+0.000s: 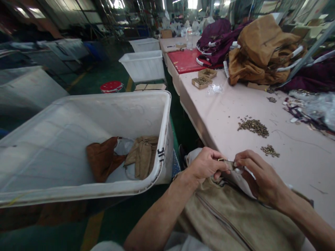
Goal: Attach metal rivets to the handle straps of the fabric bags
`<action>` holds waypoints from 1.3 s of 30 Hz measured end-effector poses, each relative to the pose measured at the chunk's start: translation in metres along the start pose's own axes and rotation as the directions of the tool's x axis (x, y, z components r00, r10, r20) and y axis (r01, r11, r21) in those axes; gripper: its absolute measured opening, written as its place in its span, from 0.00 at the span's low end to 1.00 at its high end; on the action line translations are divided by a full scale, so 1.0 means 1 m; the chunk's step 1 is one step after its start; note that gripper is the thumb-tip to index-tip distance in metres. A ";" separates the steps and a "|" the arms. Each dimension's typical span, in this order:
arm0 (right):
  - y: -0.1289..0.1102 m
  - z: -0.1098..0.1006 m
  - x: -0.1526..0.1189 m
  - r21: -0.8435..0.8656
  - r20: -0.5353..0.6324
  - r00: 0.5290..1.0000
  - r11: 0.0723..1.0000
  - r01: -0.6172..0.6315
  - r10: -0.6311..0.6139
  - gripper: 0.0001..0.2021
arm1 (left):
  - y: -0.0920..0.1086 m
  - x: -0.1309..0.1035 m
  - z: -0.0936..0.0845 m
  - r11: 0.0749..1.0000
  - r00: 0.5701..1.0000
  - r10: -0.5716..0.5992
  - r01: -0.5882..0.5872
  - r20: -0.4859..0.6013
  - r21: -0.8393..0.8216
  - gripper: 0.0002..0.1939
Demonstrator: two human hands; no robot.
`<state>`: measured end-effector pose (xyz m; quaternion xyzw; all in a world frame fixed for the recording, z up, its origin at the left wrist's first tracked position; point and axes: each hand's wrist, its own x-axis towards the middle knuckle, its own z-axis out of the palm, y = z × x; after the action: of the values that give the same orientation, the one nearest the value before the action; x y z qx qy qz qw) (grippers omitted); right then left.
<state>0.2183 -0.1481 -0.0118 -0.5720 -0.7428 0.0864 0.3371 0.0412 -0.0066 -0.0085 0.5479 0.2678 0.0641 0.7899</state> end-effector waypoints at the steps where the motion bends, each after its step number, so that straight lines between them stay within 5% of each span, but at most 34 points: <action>1: -0.001 0.000 0.000 -0.004 -0.008 1.000 1.000 0.004 -0.004 0.13 | 0.000 0.000 0.001 1.000 1.000 0.009 -0.009 -0.003 0.003 0.13; 14: -0.010 -0.003 -0.003 0.194 -0.029 0.997 0.979 -0.068 0.075 0.09 | -0.006 -0.001 0.007 0.996 0.998 0.054 -0.051 -0.029 0.077 0.13; 24: 0.005 -0.005 -0.008 0.464 0.108 0.925 0.804 -0.371 0.365 0.06 | -0.013 -0.010 0.014 0.966 0.982 0.160 -0.135 -0.097 0.219 0.13; 35: 0.008 0.012 -0.013 0.429 0.026 0.861 0.772 -0.469 0.508 0.08 | -0.006 -0.011 0.022 0.961 0.983 0.113 -0.072 -0.141 0.268 0.13; 39: 0.007 -0.001 -0.014 0.285 0.064 0.920 0.876 -0.389 0.387 0.05 | -0.009 -0.014 0.026 0.831 0.928 0.337 -0.213 -0.160 0.513 0.09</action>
<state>0.2263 -0.1588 -0.0201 -0.6528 -0.5929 0.2624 0.3917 0.0401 -0.0374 -0.0048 0.7496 0.2880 0.1751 0.5696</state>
